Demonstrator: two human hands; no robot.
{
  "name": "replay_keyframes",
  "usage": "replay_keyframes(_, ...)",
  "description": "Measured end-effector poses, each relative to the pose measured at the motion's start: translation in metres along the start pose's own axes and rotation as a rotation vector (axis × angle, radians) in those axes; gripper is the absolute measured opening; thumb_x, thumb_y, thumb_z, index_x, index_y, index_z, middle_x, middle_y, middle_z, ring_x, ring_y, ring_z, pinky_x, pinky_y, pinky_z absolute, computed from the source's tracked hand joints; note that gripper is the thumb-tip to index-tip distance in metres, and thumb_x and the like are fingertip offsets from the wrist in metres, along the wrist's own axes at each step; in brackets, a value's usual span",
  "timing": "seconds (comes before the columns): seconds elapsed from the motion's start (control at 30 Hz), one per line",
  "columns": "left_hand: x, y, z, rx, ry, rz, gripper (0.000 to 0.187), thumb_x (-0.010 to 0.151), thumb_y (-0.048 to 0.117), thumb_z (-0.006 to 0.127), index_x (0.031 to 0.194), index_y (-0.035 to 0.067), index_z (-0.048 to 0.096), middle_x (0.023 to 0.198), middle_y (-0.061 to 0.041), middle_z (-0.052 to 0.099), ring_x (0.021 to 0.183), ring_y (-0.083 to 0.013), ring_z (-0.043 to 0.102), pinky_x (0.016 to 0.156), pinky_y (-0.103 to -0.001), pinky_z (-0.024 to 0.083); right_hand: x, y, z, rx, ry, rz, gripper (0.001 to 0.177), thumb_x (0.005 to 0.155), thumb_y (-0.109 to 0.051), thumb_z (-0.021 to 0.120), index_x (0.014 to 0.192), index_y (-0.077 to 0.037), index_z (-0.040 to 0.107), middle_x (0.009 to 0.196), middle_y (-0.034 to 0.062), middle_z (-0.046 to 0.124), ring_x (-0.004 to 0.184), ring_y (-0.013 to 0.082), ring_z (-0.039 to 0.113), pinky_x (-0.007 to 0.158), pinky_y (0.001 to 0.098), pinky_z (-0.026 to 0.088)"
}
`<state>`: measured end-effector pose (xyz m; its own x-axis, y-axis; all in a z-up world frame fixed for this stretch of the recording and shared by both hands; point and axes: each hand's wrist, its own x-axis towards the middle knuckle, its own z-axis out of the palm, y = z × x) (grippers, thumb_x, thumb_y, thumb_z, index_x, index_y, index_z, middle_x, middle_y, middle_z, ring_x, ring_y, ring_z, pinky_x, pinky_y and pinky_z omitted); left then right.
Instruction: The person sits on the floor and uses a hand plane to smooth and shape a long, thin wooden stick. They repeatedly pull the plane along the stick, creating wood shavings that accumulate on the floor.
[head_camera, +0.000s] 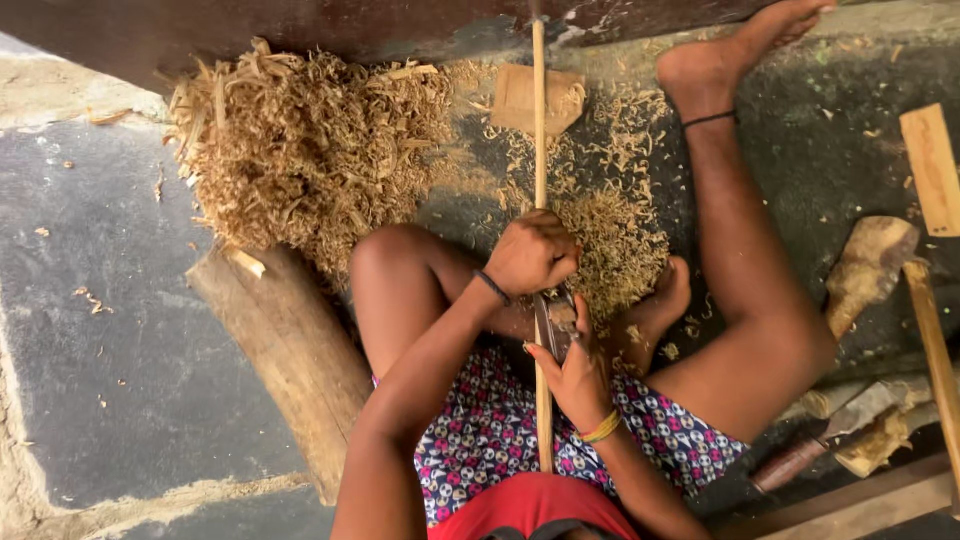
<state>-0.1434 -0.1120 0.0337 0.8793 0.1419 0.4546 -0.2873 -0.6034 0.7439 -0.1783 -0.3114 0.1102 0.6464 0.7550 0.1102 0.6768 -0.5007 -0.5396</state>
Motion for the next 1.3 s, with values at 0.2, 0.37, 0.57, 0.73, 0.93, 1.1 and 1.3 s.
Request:
replay_keyframes(0.2, 0.049, -0.067, -0.001, 0.009, -0.052, 0.033, 0.022, 0.083, 0.026, 0.066, 0.073, 0.008, 0.072, 0.070, -0.012, 0.066, 0.068, -0.0291, 0.063, 0.070, -0.044, 0.054, 0.055, 0.045, 0.041, 0.063, -0.255, 0.338, 0.047, 0.097, -0.030, 0.076, 0.120, 0.001, 0.050, 0.106, 0.0224, 0.072, 0.087, 0.0366, 0.074, 0.075, 0.0455, 0.058)
replay_keyframes(0.37, 0.052, -0.064, 0.005, 0.014, -0.030, -0.009, 0.023, 0.087, 0.029, 0.064, 0.075, 0.011, 0.075, 0.071, -0.013, 0.069, 0.063, -0.0306, 0.063, 0.060, -0.045, 0.054, 0.067, 0.046, 0.038, 0.199, -0.014, 0.107, 0.056, 0.096, -0.022, 0.073, 0.135, 0.006, 0.046, 0.110, 0.0270, 0.069, 0.094, 0.0420, 0.071, 0.076, 0.0461, 0.057)
replay_keyframes(0.57, 0.024, -0.020, 0.010, 0.052, -0.007, -0.013, 0.025, 0.087, 0.026, 0.062, 0.067, 0.011, 0.067, 0.065, -0.010, 0.064, 0.064, -0.0274, 0.062, 0.067, -0.043, 0.054, 0.005, 0.039, 0.019, 0.203, -0.133, 0.178, 0.054, 0.097, -0.021, 0.072, 0.135, 0.005, 0.045, 0.107, 0.0224, 0.071, 0.086, 0.0368, 0.074, 0.073, 0.0421, 0.060)
replay_keyframes(0.73, -0.018, 0.037, 0.013, -0.014, -0.030, -0.032, 0.024, 0.086, 0.025, 0.063, 0.066, 0.011, 0.065, 0.066, -0.008, 0.062, 0.070, -0.0272, 0.061, 0.076, -0.042, 0.053, -0.053, 0.021, -0.003, 0.186, -0.215, 0.306, 0.075, 0.089, -0.019, 0.074, 0.145, 0.011, 0.033, 0.098, 0.0251, 0.070, 0.081, 0.0395, 0.073, 0.068, 0.0443, 0.058)
replay_keyframes(0.93, -0.006, 0.001, 0.010, 0.009, 0.027, 0.099, 0.027, 0.088, 0.023, 0.062, 0.063, 0.012, 0.060, 0.062, -0.007, 0.060, 0.064, -0.0268, 0.058, 0.066, -0.041, 0.053, -0.012, 0.006, -0.007, 0.145, -0.269, 0.327, 0.080, 0.091, -0.020, 0.073, 0.148, 0.011, 0.026, 0.094, 0.0267, 0.071, 0.077, 0.0393, 0.072, 0.068, 0.0441, 0.058)
replay_keyframes(1.1, 0.065, -0.102, 0.007, 0.028, 0.030, 0.026, 0.024, 0.090, 0.021, 0.058, 0.070, 0.013, 0.067, 0.064, -0.005, 0.064, 0.057, -0.0206, 0.059, 0.057, -0.036, 0.055, 0.084, 0.052, 0.025, 0.118, -0.373, 0.407, 0.069, 0.095, -0.029, 0.065, 0.144, 0.007, 0.033, 0.087, 0.0225, 0.070, 0.065, 0.0404, 0.071, 0.055, 0.0450, 0.057)
replay_keyframes(1.3, 0.071, -0.089, -0.008, 0.168, 0.074, 0.043, 0.019, 0.082, 0.027, 0.066, 0.070, 0.013, 0.068, 0.072, -0.008, 0.068, 0.069, -0.0281, 0.066, 0.066, -0.044, 0.056, 0.064, 0.078, 0.045, -0.074, -0.259, 0.233, 0.056, 0.102, -0.036, 0.073, 0.131, 0.000, 0.042, 0.090, 0.0238, 0.072, 0.076, 0.0414, 0.070, 0.063, 0.0467, 0.055)
